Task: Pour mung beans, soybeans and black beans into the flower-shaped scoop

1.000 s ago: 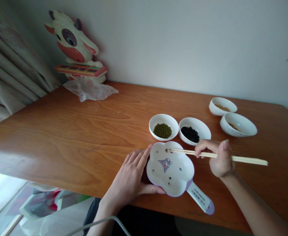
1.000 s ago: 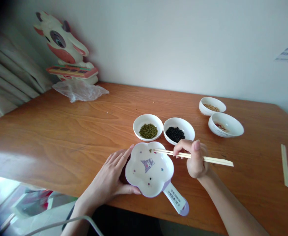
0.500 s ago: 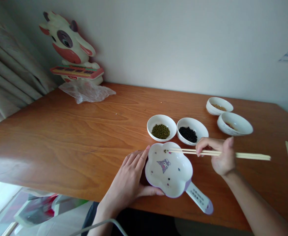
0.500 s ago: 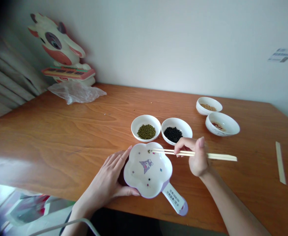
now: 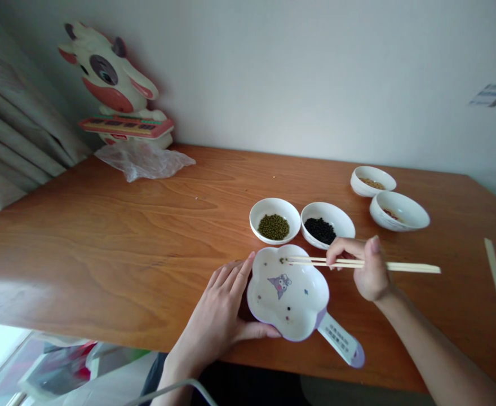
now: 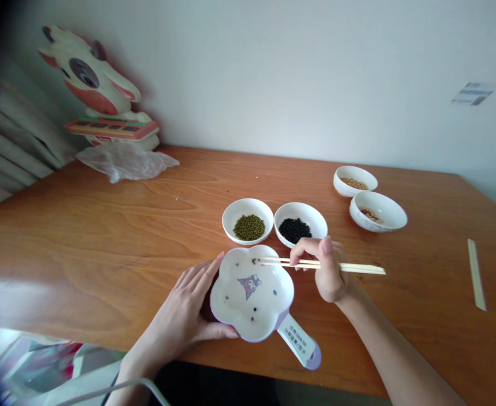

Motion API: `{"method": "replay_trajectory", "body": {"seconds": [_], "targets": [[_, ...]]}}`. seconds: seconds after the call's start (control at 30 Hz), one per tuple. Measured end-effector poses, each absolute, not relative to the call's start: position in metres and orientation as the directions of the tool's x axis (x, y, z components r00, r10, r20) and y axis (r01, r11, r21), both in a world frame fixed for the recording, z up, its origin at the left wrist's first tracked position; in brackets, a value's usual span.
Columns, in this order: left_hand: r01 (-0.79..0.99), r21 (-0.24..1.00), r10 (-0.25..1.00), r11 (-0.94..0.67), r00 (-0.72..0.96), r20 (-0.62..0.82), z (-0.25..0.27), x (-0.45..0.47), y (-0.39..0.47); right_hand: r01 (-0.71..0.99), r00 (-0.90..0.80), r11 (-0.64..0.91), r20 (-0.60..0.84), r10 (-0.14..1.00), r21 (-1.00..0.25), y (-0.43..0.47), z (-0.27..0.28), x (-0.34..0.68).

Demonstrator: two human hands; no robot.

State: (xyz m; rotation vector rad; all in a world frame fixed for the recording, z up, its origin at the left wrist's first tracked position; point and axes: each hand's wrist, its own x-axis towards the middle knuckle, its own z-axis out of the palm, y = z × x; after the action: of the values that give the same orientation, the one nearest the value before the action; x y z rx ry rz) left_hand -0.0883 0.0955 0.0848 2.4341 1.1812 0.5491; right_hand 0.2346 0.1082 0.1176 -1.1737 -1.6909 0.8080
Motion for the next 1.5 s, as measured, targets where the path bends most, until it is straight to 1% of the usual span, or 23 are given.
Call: {"method": "replay_trajectory", "body": {"seconds": [0.2, 0.37, 0.53, 0.67, 0.77, 0.87, 1.0, 1.17, 1.23, 1.33, 1.5], "targets": [[0.653, 0.489, 0.802, -0.578, 0.564, 0.195, 0.085, -0.089, 0.095, 0.363, -0.140, 0.370, 0.343, 0.929, -0.855, 0.108, 0.113, 0.236], [0.652, 0.493, 0.802, -0.577, 0.566, 0.191, 0.085, -0.089, 0.095, 0.307, -0.097, 0.380, 0.369, 0.924, -0.872, 0.107, 0.117, 0.234], [0.654, 0.487, 0.802, -0.579, 0.565, 0.194, 0.085, -0.089, 0.095, 0.189, 0.061, 0.395, 0.412, 0.909, -0.899, 0.104, 0.127, 0.232], [0.656, 0.492, 0.807, -0.573, 0.558, 0.195, 0.085, -0.089, 0.095, 0.162, 0.236, 0.439, 0.467, 0.852, -0.884, 0.106, 0.127, 0.231], [0.656, 0.487, 0.804, -0.577, 0.560, 0.198, 0.085, -0.089, 0.095, 0.157, 0.289, 0.444, 0.471, 0.834, -0.882, 0.109, 0.122, 0.229], [0.654, 0.478, 0.799, -0.586, 0.565, 0.205, 0.085, -0.089, 0.095, 0.178, 0.278, 0.445, 0.479, 0.833, -0.878, 0.113, 0.118, 0.228], [0.645, 0.488, 0.796, -0.588, 0.570, 0.204, 0.084, -0.089, 0.096, 0.201, 0.275, 0.407, 0.451, 0.849, -0.891, 0.116, 0.117, 0.230], [0.643, 0.504, 0.801, -0.577, 0.567, 0.193, 0.085, -0.089, 0.096, 0.198, 0.224, 0.463, 0.500, 0.836, -0.864, 0.116, 0.120, 0.237], [0.642, 0.506, 0.801, -0.576, 0.566, 0.194, 0.085, -0.089, 0.096, 0.179, 0.174, 0.485, 0.513, 0.841, -0.856, 0.114, 0.122, 0.237], [0.638, 0.505, 0.797, -0.582, 0.570, 0.199, 0.085, -0.089, 0.096, 0.170, 0.049, 0.477, 0.491, 0.870, -0.862, 0.110, 0.125, 0.234], [0.645, 0.493, 0.797, -0.584, 0.572, 0.197, 0.084, -0.089, 0.097, 0.228, -0.157, 0.451, 0.425, 0.892, -0.863, 0.107, 0.123, 0.222]]}}
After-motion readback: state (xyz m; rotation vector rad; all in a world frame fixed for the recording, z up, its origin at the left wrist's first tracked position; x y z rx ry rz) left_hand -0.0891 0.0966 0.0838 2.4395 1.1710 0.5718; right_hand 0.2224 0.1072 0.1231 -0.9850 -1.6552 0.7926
